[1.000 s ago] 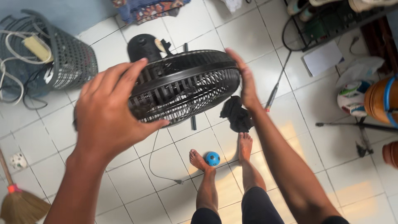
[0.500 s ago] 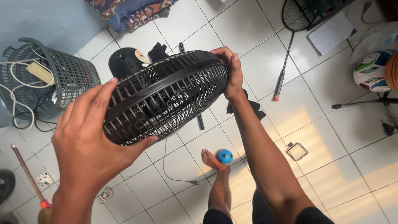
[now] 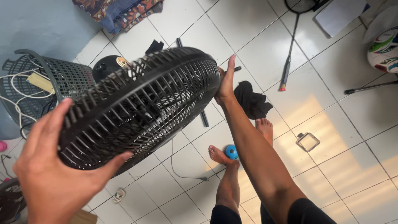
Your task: The person assembles a standing fan by attaching the front grille to the fan head and securing it with a knob. They rotate the fan head to align the parts and tighten the assembly.
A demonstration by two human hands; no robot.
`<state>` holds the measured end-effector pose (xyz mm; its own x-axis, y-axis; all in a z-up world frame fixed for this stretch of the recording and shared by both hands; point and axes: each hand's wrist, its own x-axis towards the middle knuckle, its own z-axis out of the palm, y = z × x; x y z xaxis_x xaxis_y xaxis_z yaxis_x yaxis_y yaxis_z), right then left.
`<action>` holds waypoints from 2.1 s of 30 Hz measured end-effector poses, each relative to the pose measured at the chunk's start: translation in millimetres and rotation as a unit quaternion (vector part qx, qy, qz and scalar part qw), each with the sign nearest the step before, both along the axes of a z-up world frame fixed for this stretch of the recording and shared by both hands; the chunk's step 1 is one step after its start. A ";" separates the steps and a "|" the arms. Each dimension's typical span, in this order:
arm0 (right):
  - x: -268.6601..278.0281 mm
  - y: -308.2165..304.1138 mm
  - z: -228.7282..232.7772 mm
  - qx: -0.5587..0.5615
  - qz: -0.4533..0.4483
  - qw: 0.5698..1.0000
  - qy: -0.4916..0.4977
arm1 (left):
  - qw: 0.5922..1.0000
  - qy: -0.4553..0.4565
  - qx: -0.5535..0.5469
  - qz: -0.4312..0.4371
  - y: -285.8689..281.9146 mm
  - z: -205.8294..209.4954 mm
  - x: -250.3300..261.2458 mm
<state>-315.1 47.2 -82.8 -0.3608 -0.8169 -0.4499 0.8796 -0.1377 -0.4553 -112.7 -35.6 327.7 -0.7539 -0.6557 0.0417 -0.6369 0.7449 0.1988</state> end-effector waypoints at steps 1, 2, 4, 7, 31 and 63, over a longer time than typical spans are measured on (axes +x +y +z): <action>2.3 -5.6 3.7 0.004 0.002 1.000 0.005 | 1.000 -0.011 -0.013 -0.001 -4.2 1.4 3.5; 2.1 -11.9 10.0 0.009 0.003 1.000 0.013 | 0.999 -0.018 -0.026 -0.003 -8.9 2.0 5.7; -2.3 -21.0 26.9 0.013 0.005 0.999 0.029 | 0.999 -0.029 -0.040 -0.001 -16.7 2.4 11.8; -9.2 -30.3 51.2 0.014 0.015 0.998 0.061 | 0.999 -0.020 -0.027 0.015 -24.1 0.3 28.8; 25.0 -17.9 20.4 0.040 0.069 0.990 0.113 | 0.959 0.166 0.200 0.110 -56.6 -2.2 82.7; 5.7 48.6 11.0 0.058 0.038 0.996 0.057 | 0.950 0.140 0.245 0.136 -13.5 -8.2 102.6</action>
<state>-309.4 95.8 -71.9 -0.3552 -0.7884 -0.5023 0.8267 -0.0141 -0.5625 -10.1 -49.1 319.4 -0.5577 -0.8174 -0.1443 -0.6636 0.3347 0.6691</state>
